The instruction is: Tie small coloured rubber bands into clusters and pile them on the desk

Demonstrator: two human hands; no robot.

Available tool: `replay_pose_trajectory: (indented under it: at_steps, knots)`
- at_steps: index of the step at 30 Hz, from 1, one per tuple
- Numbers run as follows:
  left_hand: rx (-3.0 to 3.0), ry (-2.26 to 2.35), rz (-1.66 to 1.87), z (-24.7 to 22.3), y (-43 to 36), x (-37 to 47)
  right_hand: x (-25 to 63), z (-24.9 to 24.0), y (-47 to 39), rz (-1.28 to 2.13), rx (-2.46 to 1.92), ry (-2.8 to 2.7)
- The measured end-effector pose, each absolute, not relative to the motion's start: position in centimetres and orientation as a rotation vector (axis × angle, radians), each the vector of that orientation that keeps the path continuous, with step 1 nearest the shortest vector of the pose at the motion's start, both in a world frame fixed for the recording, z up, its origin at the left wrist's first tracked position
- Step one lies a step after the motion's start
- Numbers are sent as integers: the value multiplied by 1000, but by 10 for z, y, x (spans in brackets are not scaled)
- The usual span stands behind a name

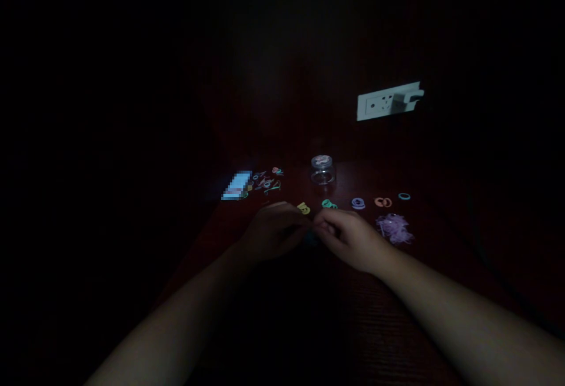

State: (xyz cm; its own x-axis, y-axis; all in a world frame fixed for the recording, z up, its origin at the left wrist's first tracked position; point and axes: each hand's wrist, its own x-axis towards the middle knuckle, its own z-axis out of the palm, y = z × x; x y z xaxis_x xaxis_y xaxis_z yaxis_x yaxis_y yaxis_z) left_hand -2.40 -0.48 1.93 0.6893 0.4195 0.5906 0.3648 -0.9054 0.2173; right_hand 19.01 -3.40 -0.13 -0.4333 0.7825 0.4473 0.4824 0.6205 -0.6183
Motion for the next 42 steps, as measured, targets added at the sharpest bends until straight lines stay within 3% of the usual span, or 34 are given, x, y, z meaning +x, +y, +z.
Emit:
replay_pose_trajectory:
  at_steps: [42]
  knots:
    - [2780,671,952,20,7,-42,191,1,-31,495,-1066,-2026]
